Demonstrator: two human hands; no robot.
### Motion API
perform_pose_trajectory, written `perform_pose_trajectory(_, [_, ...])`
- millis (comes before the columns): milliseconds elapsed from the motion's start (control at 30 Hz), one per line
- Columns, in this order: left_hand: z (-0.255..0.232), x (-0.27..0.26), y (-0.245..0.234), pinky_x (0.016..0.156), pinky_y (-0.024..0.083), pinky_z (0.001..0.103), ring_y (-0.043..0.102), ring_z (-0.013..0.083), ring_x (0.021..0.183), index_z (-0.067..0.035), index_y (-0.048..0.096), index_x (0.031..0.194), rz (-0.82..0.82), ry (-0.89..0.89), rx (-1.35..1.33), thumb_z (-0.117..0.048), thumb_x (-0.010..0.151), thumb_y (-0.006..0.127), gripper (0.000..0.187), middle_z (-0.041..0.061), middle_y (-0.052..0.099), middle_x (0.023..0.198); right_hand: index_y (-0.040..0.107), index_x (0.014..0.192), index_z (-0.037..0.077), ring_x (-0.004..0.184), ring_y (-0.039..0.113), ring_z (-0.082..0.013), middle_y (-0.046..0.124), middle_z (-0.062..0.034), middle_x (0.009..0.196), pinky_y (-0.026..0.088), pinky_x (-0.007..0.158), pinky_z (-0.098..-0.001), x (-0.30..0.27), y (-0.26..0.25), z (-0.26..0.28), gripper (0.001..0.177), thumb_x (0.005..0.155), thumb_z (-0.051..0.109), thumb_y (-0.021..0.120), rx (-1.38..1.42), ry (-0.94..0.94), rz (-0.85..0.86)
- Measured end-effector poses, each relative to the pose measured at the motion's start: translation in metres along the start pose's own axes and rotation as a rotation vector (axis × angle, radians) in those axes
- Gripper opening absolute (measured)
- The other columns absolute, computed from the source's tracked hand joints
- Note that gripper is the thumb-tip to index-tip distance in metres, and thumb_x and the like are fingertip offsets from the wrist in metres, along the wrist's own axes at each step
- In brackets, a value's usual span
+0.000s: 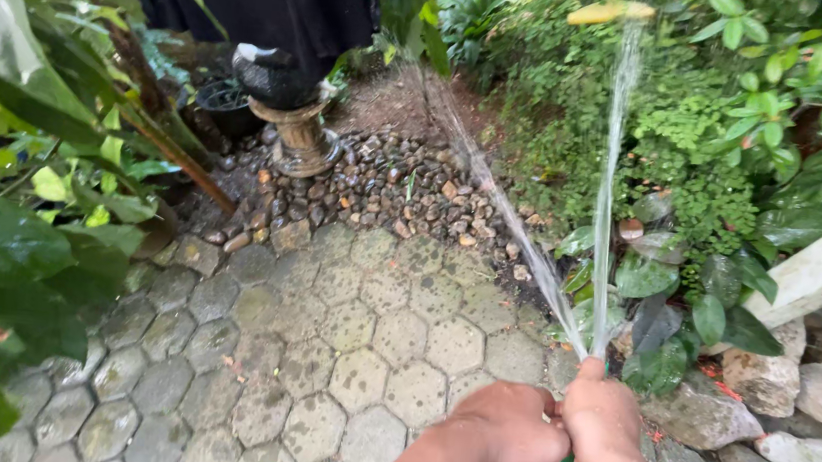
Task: The person waters various potted plants and garden foliage using a hose.
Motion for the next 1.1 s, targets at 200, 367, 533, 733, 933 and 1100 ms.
perform_pose_trajectory(200, [0.001, -0.017, -0.015, 0.086, 0.052, 0.052, 0.069, 0.0395, 0.097, -0.017, 0.048, 0.136, -0.647, 0.016, -0.091, -0.024, 0.099, 0.047, 0.037, 0.016, 0.070, 0.117, 0.049, 0.081, 0.000, 0.042, 0.036, -0.0224, 0.041, -0.0081, 0.056, 0.034, 0.043, -0.0450, -0.023, -0.006, 0.012, 0.048, 0.107, 0.040, 0.040, 0.299, 0.143, 0.163])
perform_pose_trajectory(367, [0.005, -0.010, -0.004, 0.084, 0.053, 0.052, 0.066, 0.0391, 0.101, -0.017, 0.040, 0.143, -0.759, 0.024, -0.125, -0.024, 0.098, 0.050, 0.047, 0.016, 0.064, 0.121, 0.046, 0.083, 0.002, 0.041, 0.035, -0.0216, 0.039, -0.0069, 0.056, 0.033, 0.042, -0.0436, -0.024, -0.011, 0.013, 0.044, 0.106, 0.040, 0.041, 0.327, 0.149, 0.214])
perform_pose_trajectory(533, [0.005, -0.006, 0.003, 0.096, 0.046, 0.052, 0.058, 0.0404, 0.114, -0.013, 0.034, 0.151, -0.859, 0.048, -0.109, -0.021, 0.097, 0.054, 0.058, 0.020, 0.059, 0.124, 0.044, 0.084, 0.002, 0.042, 0.033, -0.0216, 0.038, -0.0075, 0.057, 0.031, 0.042, -0.0436, -0.016, -0.013, 0.009, 0.042, 0.106, 0.038, 0.041, 0.325, 0.184, 0.222])
perform_pose_trajectory(733, [-0.003, -0.010, 0.000, 0.099, 0.043, 0.052, 0.055, 0.0400, 0.118, -0.013, 0.027, 0.155, -0.831, 0.022, -0.083, -0.022, 0.096, 0.056, 0.067, 0.019, 0.055, 0.130, 0.050, 0.088, 0.000, 0.044, 0.037, -0.0233, 0.044, -0.0101, 0.060, 0.033, 0.044, -0.0456, -0.013, 0.007, 0.012, 0.049, 0.107, 0.044, 0.039, 0.330, 0.200, 0.270])
perform_pose_trajectory(933, [-0.007, -0.015, 0.007, 0.097, 0.047, 0.052, 0.059, 0.0413, 0.115, -0.023, 0.020, 0.159, -0.572, -0.123, -0.254, -0.030, 0.098, 0.051, 0.069, 0.017, 0.049, 0.140, 0.062, 0.075, -0.005, 0.050, 0.059, -0.0263, 0.063, -0.0154, 0.066, 0.046, 0.048, -0.0434, -0.004, 0.016, 0.010, 0.055, 0.104, 0.039, 0.045, 0.169, -0.022, 0.201])
perform_pose_trajectory(1100, [-0.009, -0.015, 0.011, 0.100, 0.048, 0.048, 0.063, 0.0374, 0.115, -0.023, 0.019, 0.158, -0.499, -0.158, -0.343, -0.038, 0.099, 0.048, 0.067, 0.017, 0.058, 0.136, 0.050, 0.074, 0.001, 0.044, 0.042, -0.0281, 0.047, -0.0138, 0.060, 0.036, 0.043, -0.0488, 0.002, 0.002, -0.004, 0.052, 0.108, 0.040, 0.043, 0.240, 0.140, 0.264])
Point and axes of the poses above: each hand's wrist, its own x-axis towards the middle knuckle, its own y-axis out of the palm, z = x × y, the point moved 2 cm from there along x, towards the middle knuckle
